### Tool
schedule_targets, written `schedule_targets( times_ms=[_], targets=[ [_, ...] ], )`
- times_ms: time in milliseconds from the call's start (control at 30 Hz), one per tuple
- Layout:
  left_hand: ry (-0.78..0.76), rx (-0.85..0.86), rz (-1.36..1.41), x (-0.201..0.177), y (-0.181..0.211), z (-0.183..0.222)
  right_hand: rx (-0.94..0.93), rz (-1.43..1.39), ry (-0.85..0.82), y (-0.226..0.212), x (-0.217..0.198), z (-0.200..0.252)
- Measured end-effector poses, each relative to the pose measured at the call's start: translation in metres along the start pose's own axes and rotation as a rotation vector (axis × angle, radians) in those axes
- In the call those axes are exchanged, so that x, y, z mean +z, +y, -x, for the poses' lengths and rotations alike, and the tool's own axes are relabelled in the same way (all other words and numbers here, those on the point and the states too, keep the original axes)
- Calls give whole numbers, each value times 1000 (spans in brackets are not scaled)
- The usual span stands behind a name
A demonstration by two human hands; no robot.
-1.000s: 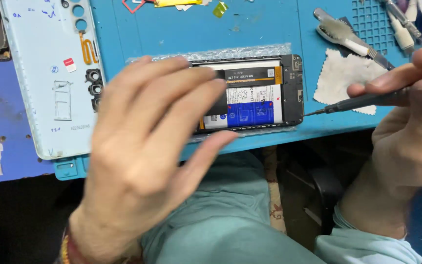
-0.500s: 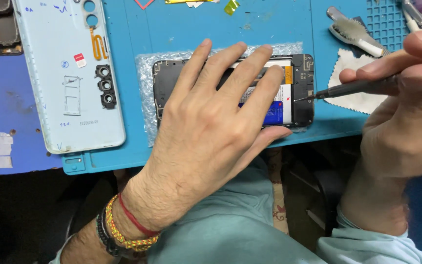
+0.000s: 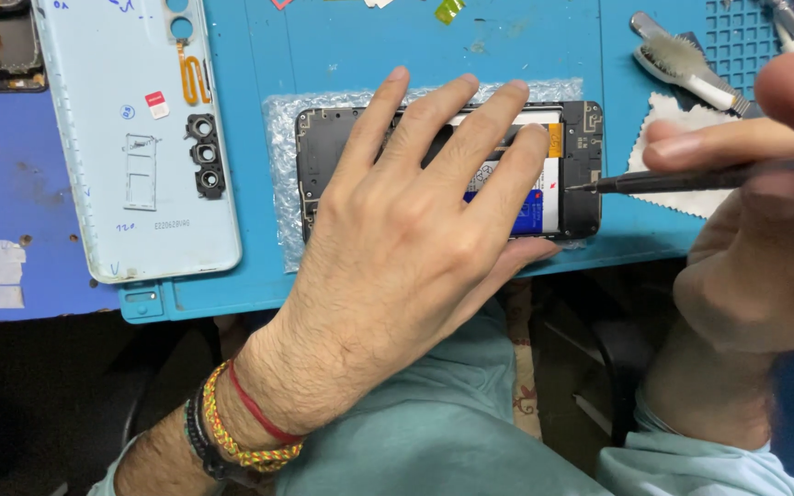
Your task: Cleaning a smartphone frame with a cotton swab and using a precision screwdriver to work on internal components
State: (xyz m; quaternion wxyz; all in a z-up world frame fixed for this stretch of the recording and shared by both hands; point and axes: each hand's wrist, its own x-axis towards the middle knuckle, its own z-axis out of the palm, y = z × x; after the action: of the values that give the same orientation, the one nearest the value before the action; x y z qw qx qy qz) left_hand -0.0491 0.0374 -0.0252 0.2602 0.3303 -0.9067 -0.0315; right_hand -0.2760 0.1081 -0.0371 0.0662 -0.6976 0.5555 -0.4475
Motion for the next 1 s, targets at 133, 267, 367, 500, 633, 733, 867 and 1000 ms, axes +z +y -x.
schedule_targets(
  times_ms=[133, 267, 367, 500, 633, 733, 867, 1000],
  targets=[
    [-9, -3, 9, 0, 1, -1, 58, -41, 51, -3, 5, -2],
    [-6, -6, 13, 0, 2, -1, 136, -44, 51, -12, -3, -3],
    [2, -12, 15, -1, 2, -2, -38, 46, -191, -5, -16, -10],
    [42, -3, 149, -2, 3, -5, 97, -145, -125, 11, -10, -3],
    [59, 1, 259, -1, 5, -10, 113, -2, -75, -11, -3, -5],
    [27, 13, 214, 10, 3, -8, 89, -48, -29, 6, -2, 3],
    [12, 13, 221, 9, 2, -6, 14, -105, -59, 45, -16, 21],
    [9, 12, 231, 9, 2, -7, 30, -78, -20, 18, -1, 10]
  ],
)
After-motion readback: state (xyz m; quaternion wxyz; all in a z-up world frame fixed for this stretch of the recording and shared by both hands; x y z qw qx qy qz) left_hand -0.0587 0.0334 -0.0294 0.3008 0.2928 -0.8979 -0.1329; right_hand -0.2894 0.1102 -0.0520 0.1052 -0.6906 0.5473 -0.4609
